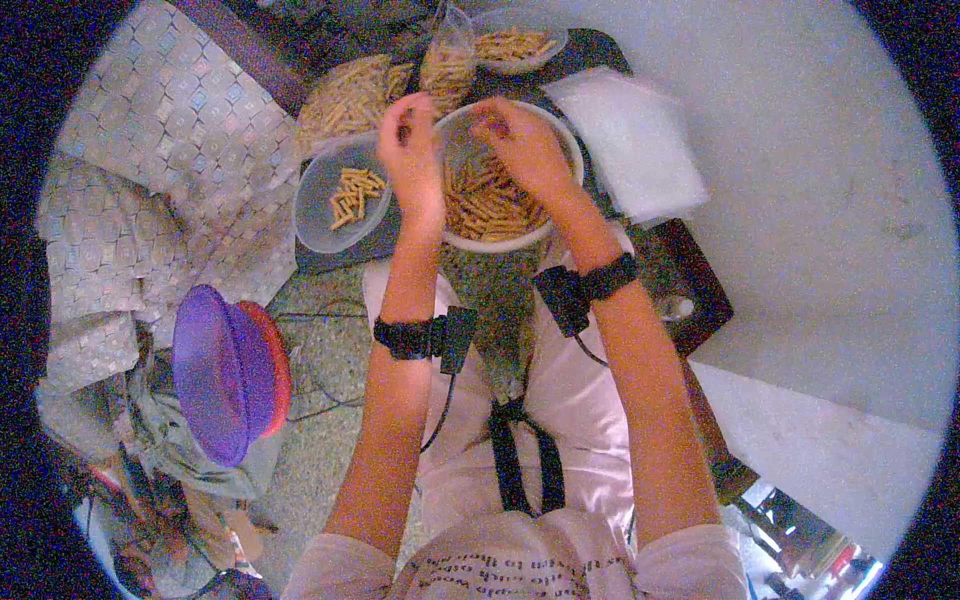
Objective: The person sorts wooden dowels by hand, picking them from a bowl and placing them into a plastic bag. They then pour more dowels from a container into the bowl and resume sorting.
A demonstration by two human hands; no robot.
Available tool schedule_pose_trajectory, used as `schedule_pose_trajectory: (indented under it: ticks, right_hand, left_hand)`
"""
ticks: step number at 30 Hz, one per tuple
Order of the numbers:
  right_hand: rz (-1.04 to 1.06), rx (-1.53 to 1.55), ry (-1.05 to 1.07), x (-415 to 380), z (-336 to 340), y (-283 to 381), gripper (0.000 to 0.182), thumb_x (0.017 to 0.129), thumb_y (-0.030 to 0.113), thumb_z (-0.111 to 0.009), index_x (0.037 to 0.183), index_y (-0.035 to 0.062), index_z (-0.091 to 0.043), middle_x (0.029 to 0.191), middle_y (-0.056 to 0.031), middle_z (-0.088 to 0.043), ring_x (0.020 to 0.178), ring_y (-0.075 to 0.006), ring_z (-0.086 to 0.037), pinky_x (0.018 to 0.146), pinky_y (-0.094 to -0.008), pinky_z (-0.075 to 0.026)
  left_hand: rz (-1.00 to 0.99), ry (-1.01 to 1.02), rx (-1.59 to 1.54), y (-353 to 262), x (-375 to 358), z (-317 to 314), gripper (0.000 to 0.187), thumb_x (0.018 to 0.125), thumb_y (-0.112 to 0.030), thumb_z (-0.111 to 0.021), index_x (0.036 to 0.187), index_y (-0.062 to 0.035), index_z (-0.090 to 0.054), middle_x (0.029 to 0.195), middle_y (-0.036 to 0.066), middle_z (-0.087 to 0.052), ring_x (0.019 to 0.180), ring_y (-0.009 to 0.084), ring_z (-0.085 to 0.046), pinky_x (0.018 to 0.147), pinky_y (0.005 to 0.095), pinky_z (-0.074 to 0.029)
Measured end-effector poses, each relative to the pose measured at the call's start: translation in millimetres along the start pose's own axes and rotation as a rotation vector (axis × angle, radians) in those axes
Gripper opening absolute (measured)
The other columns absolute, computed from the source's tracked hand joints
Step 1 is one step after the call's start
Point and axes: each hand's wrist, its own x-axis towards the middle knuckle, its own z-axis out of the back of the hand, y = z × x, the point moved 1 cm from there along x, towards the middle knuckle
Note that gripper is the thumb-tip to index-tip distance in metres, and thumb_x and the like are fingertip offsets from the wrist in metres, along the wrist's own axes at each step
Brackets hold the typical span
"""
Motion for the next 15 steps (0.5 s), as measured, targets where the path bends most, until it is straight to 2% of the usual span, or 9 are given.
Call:
schedule_pose_trajectory:
  ticks: [1,4,5,7,10,11,13,15]
  right_hand:
    - [0.008,-0.079,0.029,-2,-3,-6,0.032,0.083,0.019,-0.061,0.112,0.0059,-0.057,0.100,-0.0117,-0.063,0.093,-0.0214,-0.060,0.082,-0.0310,-0.046]
    - [0.004,-0.420,0.180,-8,-8,-7,0.039,0.079,0.027,-0.065,0.114,0.0120,-0.058,0.108,-0.0101,-0.061,0.101,-0.0262,-0.056,0.088,-0.0375,-0.043]
    - [-0.002,-0.551,0.242,-11,-9,-5,0.041,0.077,0.030,-0.066,0.114,0.0147,-0.058,0.111,-0.0093,-0.061,0.103,-0.0278,-0.055,0.090,-0.0403,-0.042]
    - [-0.023,-0.586,0.369,-13,-8,11,0.041,0.076,0.035,-0.065,0.114,0.0199,-0.059,0.114,-0.0069,-0.059,0.106,-0.0292,-0.052,0.092,-0.0460,-0.039]
    - [0.016,-0.581,0.450,-15,-11,13,0.036,0.077,0.038,-0.062,0.111,0.0254,-0.061,0.116,-0.0037,-0.059,0.109,-0.0296,-0.050,0.093,-0.0529,-0.036]
    - [0.039,-0.569,0.459,-16,-13,10,0.034,0.078,0.038,-0.061,0.110,0.0268,-0.062,0.116,-0.0027,-0.059,0.110,-0.0295,-0.050,0.092,-0.0549,-0.035]
    - [0.041,-0.563,0.445,-14,-13,11,0.030,0.079,0.037,-0.060,0.105,0.0233,-0.064,0.109,-0.0049,-0.062,0.104,-0.0296,-0.053,0.089,-0.0517,-0.039]
    - [0.031,-0.566,0.383,-13,-11,11,0.027,0.079,0.035,-0.060,0.100,0.0197,-0.066,0.101,-0.0073,-0.064,0.097,-0.0298,-0.057,0.085,-0.0480,-0.042]
  left_hand:
    - [0.096,-0.081,-0.096,1,0,2,0.016,0.088,-0.015,-0.058,0.098,-0.0022,-0.059,0.084,0.002,-0.057,0.074,0.0092,-0.050,0.067,0.0230,-0.042]
    - [0.094,-0.308,-0.264,-1,-2,9,0.019,0.090,-0.016,-0.056,0.104,-0.0029,-0.053,0.085,0.002,-0.055,0.075,0.0091,-0.047,0.066,0.0239,-0.040]
    - [0.054,-0.345,-0.211,-1,-2,12,0.021,0.091,-0.017,-0.055,0.107,-0.0032,-0.050,0.087,0.003,-0.054,0.074,0.0096,-0.047,0.065,0.0246,-0.040]
    - [-0.028,-0.419,-0.105,-1,-3,20,0.026,0.093,-0.018,-0.052,0.113,-0.0038,-0.046,0.091,0.004,-0.054,0.072,0.0108,-0.046,0.063,0.0260,-0.040]
    - [0.083,-0.540,-0.173,-13,-8,19,0.034,0.095,-0.019,-0.047,0.124,-0.0035,-0.038,0.103,0.009,-0.056,0.078,0.0143,-0.052,0.069,0.0269,-0.043]
    - [0.044,-0.550,-0.211,-13,-8,19,0.036,0.095,-0.019,-0.045,0.127,-0.0036,-0.036,0.107,0.011,-0.055,0.082,0.0160,-0.053,0.072,0.0278,-0.044]
    - [-0.036,-0.567,-0.290,-10,-5,16,0.042,0.096,-0.020,-0.043,0.133,-0.0039,-0.030,0.116,0.014,-0.054,0.089,0.0194,-0.056,0.078,0.0296,-0.046]
    - [-0.017,-0.495,-0.319,-7,-3,16,0.044,0.096,-0.018,-0.042,0.135,-0.0042,-0.027,0.120,0.017,-0.053,0.091,0.0214,-0.058,0.082,0.0313,-0.046]
